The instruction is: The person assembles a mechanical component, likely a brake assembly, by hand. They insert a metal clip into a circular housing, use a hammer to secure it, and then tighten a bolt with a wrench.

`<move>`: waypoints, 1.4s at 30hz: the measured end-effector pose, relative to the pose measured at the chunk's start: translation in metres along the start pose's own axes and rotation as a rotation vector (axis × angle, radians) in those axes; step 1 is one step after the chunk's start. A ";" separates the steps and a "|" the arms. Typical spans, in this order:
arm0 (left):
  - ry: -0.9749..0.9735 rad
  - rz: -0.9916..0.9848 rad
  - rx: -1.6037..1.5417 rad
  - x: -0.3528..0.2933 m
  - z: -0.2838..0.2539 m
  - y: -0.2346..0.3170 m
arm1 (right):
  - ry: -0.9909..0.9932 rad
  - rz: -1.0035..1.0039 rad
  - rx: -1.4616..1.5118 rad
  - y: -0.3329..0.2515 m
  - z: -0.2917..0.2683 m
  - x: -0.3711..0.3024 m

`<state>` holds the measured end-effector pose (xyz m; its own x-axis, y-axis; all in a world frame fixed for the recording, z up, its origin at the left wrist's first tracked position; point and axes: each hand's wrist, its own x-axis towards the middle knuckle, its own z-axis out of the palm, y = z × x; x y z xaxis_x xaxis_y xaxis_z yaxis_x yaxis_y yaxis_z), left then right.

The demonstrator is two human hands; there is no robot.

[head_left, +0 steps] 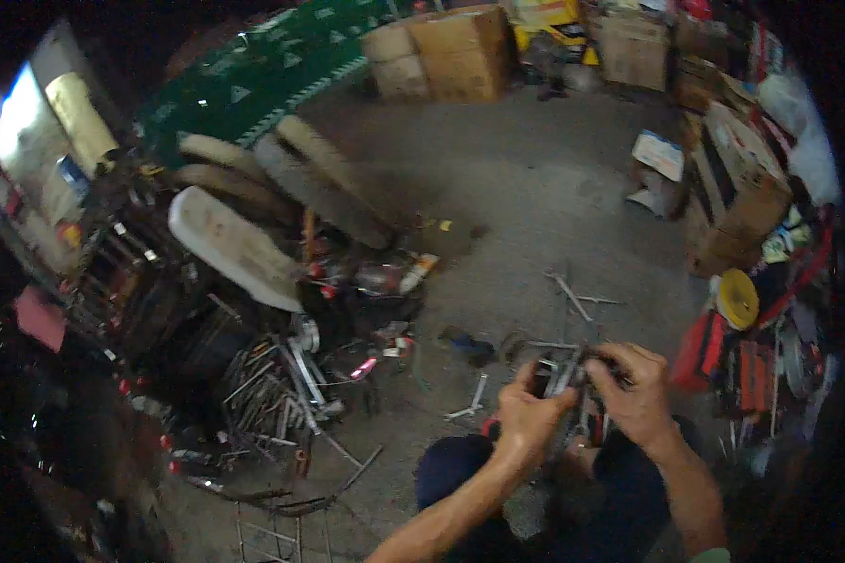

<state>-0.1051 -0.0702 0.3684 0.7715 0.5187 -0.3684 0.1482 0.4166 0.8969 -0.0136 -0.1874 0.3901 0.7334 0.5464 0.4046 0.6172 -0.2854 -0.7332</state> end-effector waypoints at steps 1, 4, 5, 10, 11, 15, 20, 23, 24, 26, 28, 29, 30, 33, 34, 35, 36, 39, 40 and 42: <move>-0.016 -0.019 0.035 -0.001 0.001 0.004 | -0.008 0.038 0.002 -0.002 -0.003 -0.001; 0.033 0.015 0.010 0.001 -0.001 -0.008 | -0.013 -0.021 -0.047 0.001 0.000 -0.003; 0.009 -0.003 -0.017 -0.002 -0.002 -0.002 | -0.025 0.022 -0.023 0.000 0.001 -0.004; 0.050 0.117 0.059 0.012 0.001 -0.027 | 0.081 0.063 -0.038 0.018 0.008 -0.017; 0.053 0.171 0.046 0.013 0.002 -0.029 | 0.035 0.067 -0.039 0.019 0.006 -0.015; 0.084 0.062 -0.014 0.009 0.009 -0.019 | 0.015 0.095 -0.019 0.041 0.005 -0.013; 0.065 0.094 0.079 0.021 -0.003 -0.033 | -0.050 0.141 -0.039 0.029 0.009 -0.011; 0.164 0.198 0.070 0.030 0.003 -0.047 | 0.004 0.102 -0.063 0.054 0.016 -0.012; 0.140 0.159 0.091 0.035 -0.001 -0.055 | 0.002 0.066 -0.067 0.056 0.018 -0.012; 0.069 0.070 0.128 0.029 -0.003 -0.038 | 0.006 0.009 -0.094 0.060 0.017 -0.011; 0.077 0.090 0.065 0.028 0.001 -0.040 | -0.086 0.144 -0.134 0.051 0.006 -0.007; 0.084 0.101 0.036 0.028 0.001 -0.042 | -0.133 0.211 -0.150 0.047 0.004 -0.006; 0.085 0.105 0.040 0.028 0.001 -0.044 | -0.139 0.219 -0.128 0.046 0.005 -0.006; 0.072 0.109 0.040 0.030 -0.001 -0.050 | -0.143 0.232 -0.084 0.045 0.006 -0.010; 0.070 0.104 0.031 0.028 -0.001 -0.049 | -0.145 0.227 -0.079 0.044 0.005 -0.009; 0.067 0.099 0.023 0.026 -0.002 -0.048 | -0.146 0.223 -0.074 0.042 0.004 -0.010; 0.072 0.096 0.027 0.024 -0.002 -0.048 | -0.119 0.226 -0.051 0.039 0.003 -0.012; 0.152 0.167 0.062 0.026 -0.002 -0.048 | -0.002 0.178 -0.030 0.042 0.000 -0.014; 0.229 0.248 0.105 0.036 -0.003 -0.056 | 0.062 0.127 -0.037 0.053 0.000 -0.012; 0.169 0.190 0.224 0.032 0.002 -0.036 | 0.174 0.124 -0.071 0.063 -0.015 -0.013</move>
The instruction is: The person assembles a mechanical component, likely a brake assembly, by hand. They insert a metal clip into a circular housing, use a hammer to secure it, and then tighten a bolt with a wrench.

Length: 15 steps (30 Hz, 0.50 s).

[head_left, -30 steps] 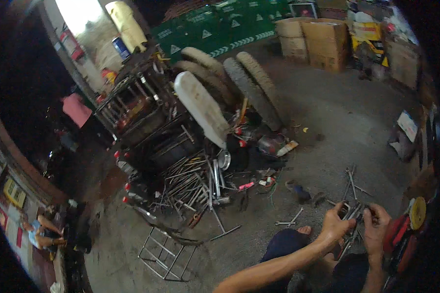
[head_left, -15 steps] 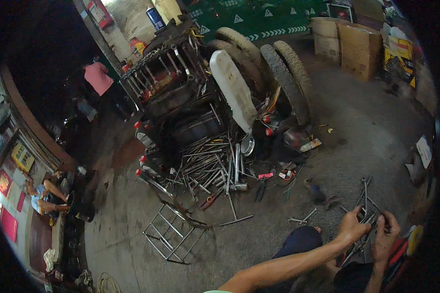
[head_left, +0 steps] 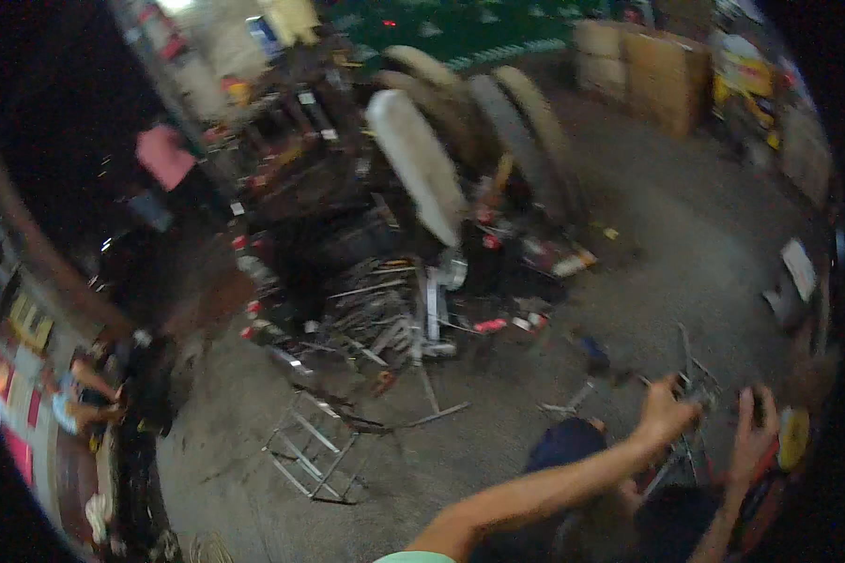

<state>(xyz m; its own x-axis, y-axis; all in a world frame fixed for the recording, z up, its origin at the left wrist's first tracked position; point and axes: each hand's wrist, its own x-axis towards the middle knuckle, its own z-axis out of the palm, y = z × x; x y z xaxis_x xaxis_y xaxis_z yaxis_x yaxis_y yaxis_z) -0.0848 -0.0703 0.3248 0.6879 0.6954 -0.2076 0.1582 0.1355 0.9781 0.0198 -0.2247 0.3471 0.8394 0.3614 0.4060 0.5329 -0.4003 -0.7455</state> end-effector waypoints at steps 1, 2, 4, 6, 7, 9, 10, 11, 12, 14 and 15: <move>-0.011 0.024 -0.001 0.005 -0.007 0.000 | 0.037 0.051 -0.004 -0.009 -0.007 0.007; -0.025 -0.076 -0.028 -0.004 -0.015 0.036 | 0.068 0.025 0.032 -0.007 -0.017 0.012; -0.102 -0.206 -0.002 0.007 -0.026 0.053 | 0.126 0.198 0.235 0.000 -0.023 0.022; -0.093 -0.289 -0.047 0.031 -0.027 0.044 | 0.144 0.295 0.275 0.012 -0.020 0.026; -0.136 -0.302 -0.110 0.040 -0.024 0.044 | 0.129 0.421 0.295 0.031 -0.020 0.025; -0.148 -0.318 -0.120 0.060 -0.016 0.041 | 0.094 0.422 0.079 0.099 -0.009 0.002; -0.161 -0.349 -0.121 0.078 -0.016 0.022 | -0.005 0.559 0.145 0.137 0.001 -0.018; -0.171 -0.357 -0.189 0.091 -0.013 0.002 | -0.107 0.628 0.133 0.169 0.006 -0.044; -0.175 -0.354 -0.241 0.102 -0.005 -0.018 | -0.202 0.685 -0.001 0.217 0.011 -0.078; -0.114 -0.342 -0.300 0.126 -0.004 -0.076 | -0.455 0.770 -0.238 0.246 0.030 -0.124; -0.095 -0.384 -0.360 0.129 0.006 -0.098 | -0.499 0.850 -0.242 0.263 0.029 -0.143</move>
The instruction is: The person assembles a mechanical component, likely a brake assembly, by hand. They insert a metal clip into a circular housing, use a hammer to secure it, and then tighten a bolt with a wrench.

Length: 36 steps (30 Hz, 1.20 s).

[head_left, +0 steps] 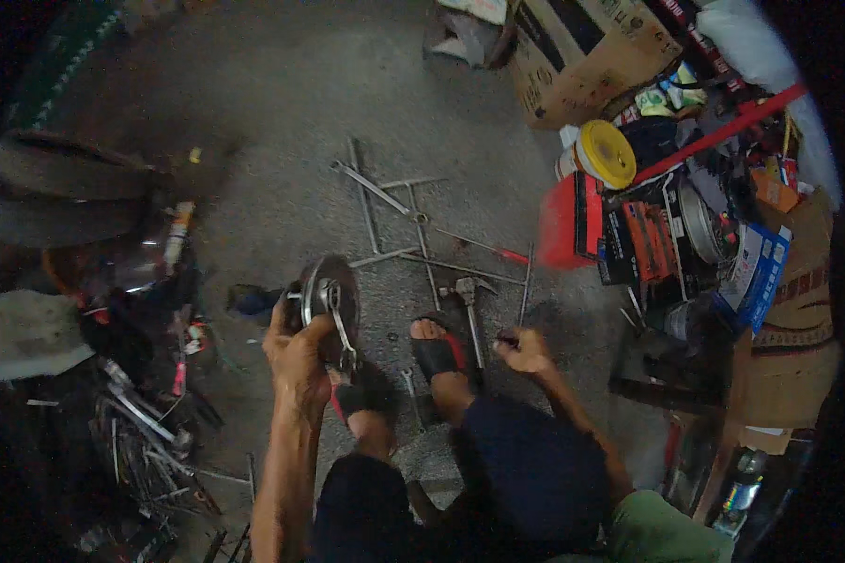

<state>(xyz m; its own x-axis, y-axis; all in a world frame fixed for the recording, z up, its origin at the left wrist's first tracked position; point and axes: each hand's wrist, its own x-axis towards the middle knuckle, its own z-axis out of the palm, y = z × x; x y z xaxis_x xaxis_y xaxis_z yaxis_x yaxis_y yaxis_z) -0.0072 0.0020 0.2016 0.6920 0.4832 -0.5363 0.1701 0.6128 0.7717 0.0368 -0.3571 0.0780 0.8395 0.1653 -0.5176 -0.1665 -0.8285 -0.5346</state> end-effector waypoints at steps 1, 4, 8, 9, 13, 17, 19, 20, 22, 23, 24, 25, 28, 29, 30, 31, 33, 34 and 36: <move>0.027 -0.027 -0.052 0.015 -0.001 -0.018 | 0.010 0.083 -0.097 0.019 0.012 0.008; 0.119 -0.140 0.017 0.054 -0.022 -0.079 | -0.023 0.234 -0.273 0.058 0.065 0.022; 0.189 -0.081 0.157 0.073 -0.041 -0.126 | 0.010 0.157 -0.237 0.009 0.083 0.050; 0.175 -0.061 0.200 0.079 -0.040 -0.133 | 0.070 0.150 -0.296 0.011 0.090 0.058; 0.143 -0.002 0.355 0.082 -0.039 -0.134 | 0.050 0.159 -0.351 -0.009 0.095 0.070; 0.146 0.060 0.417 0.083 -0.038 -0.143 | -0.140 0.210 -0.220 0.016 0.081 0.084; 0.135 0.079 0.435 0.085 -0.029 -0.149 | -0.111 0.321 0.194 0.042 0.070 0.073; 0.140 0.070 0.411 0.084 -0.028 -0.149 | -0.104 0.421 0.476 0.036 0.066 0.069; 0.166 0.064 0.382 0.082 -0.032 -0.145 | -0.051 0.482 0.565 -0.016 0.065 0.062; 0.165 0.059 0.417 0.082 -0.034 -0.144 | -0.015 0.518 0.605 -0.043 0.061 0.056; 0.164 0.052 0.453 0.081 -0.036 -0.144 | -0.080 0.515 0.500 -0.074 0.050 0.050; 0.151 0.045 0.479 0.080 -0.033 -0.146 | -0.006 0.331 0.430 -0.076 0.051 0.046; 0.162 0.069 0.408 0.079 -0.027 -0.154 | 0.109 -0.200 0.121 -0.086 0.043 0.037; 0.163 0.064 0.415 0.079 -0.029 -0.154 | -0.020 -0.188 0.128 -0.095 0.034 0.031; 0.166 0.059 0.422 0.079 -0.031 -0.154 | -0.149 -0.175 0.133 -0.103 0.025 0.020; 0.163 0.059 0.423 0.080 -0.031 -0.153 | -0.216 0.030 0.336 -0.107 0.026 0.019; 0.152 0.093 0.481 0.080 -0.034 -0.157 | -0.203 0.495 0.760 -0.115 0.030 0.015; 0.148 0.112 0.517 0.081 -0.035 -0.159 | -0.173 0.136 0.539 -0.119 0.037 0.013; 0.141 0.094 0.513 0.080 -0.032 -0.159 | -0.180 -0.242 0.053 -0.124 0.042 0.015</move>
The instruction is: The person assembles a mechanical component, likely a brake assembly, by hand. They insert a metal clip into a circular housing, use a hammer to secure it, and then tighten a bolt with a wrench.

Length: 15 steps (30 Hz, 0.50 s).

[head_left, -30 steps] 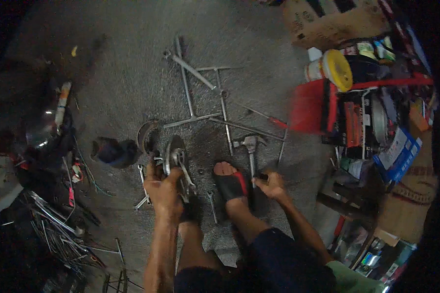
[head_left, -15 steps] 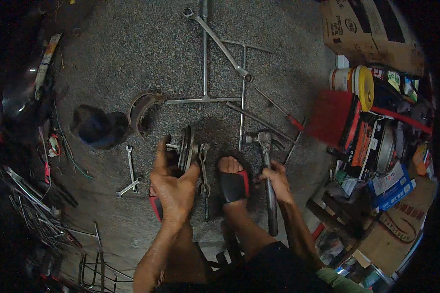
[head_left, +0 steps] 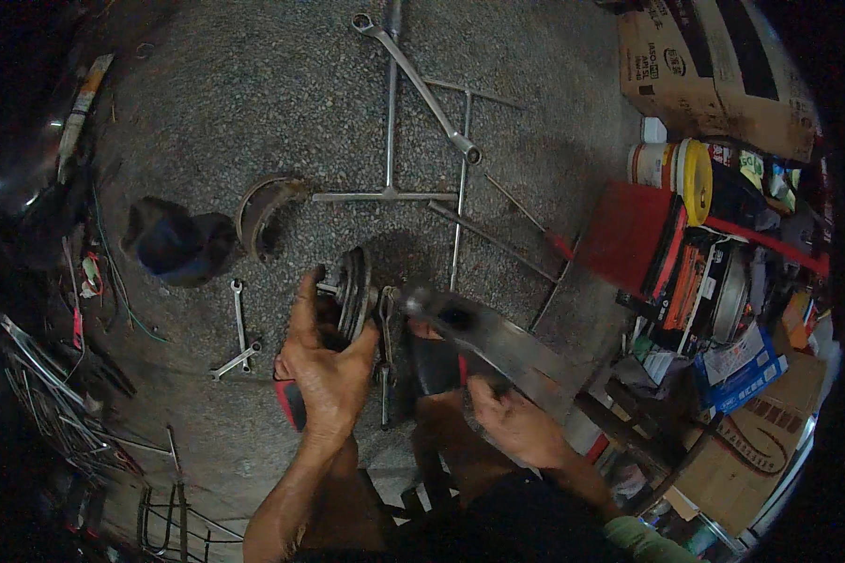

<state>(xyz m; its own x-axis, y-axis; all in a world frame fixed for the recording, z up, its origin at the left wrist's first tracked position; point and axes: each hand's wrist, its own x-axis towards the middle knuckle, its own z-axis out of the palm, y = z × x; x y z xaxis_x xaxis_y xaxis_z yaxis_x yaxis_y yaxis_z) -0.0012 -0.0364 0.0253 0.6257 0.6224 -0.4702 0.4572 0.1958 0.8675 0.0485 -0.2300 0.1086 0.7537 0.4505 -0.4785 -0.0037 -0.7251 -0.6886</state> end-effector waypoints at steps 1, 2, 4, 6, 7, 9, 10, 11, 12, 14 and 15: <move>0.001 -0.003 -0.006 0.000 -0.002 0.002 | -0.071 -0.010 -0.253 -0.005 0.000 0.006; 0.007 -0.004 -0.022 0.000 -0.003 0.002 | -0.140 -0.019 -0.506 -0.010 0.000 0.009; 0.016 -0.011 -0.046 0.000 -0.002 -0.003 | -0.116 -0.051 -0.445 -0.018 -0.007 0.006; 0.019 -0.039 -0.051 -0.002 -0.003 0.001 | -0.117 -0.060 -0.260 -0.014 -0.013 -0.001; 0.018 -0.052 -0.058 -0.003 -0.002 0.003 | -0.122 -0.054 -0.113 -0.011 -0.017 -0.007; 0.030 -0.024 -0.008 -0.003 -0.002 -0.002 | -0.112 -0.079 0.000 -0.010 -0.020 -0.010; 0.033 -0.008 0.016 -0.003 -0.002 -0.004 | -0.093 -0.107 -0.036 -0.014 -0.020 -0.008; 0.029 -0.015 0.014 -0.003 -0.003 -0.003 | -0.074 -0.136 -0.071 -0.019 -0.021 -0.005; 0.025 -0.021 0.014 -0.003 -0.004 -0.003 | -0.056 -0.165 -0.105 -0.025 -0.021 -0.002; 0.009 -0.016 0.021 -0.002 -0.006 -0.003 | -0.016 -0.120 -0.114 -0.036 -0.020 0.004; 0.004 -0.006 0.040 -0.002 -0.009 -0.003 | 0.002 -0.049 -0.076 -0.041 -0.018 0.007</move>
<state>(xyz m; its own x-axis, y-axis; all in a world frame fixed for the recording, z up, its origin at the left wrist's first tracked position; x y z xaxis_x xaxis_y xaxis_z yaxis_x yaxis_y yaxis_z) -0.0094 -0.0315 0.0251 0.6203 0.6241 -0.4750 0.4860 0.1695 0.8574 0.0659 -0.2065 0.1430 0.7533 0.4853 -0.4439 0.0832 -0.7399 -0.6676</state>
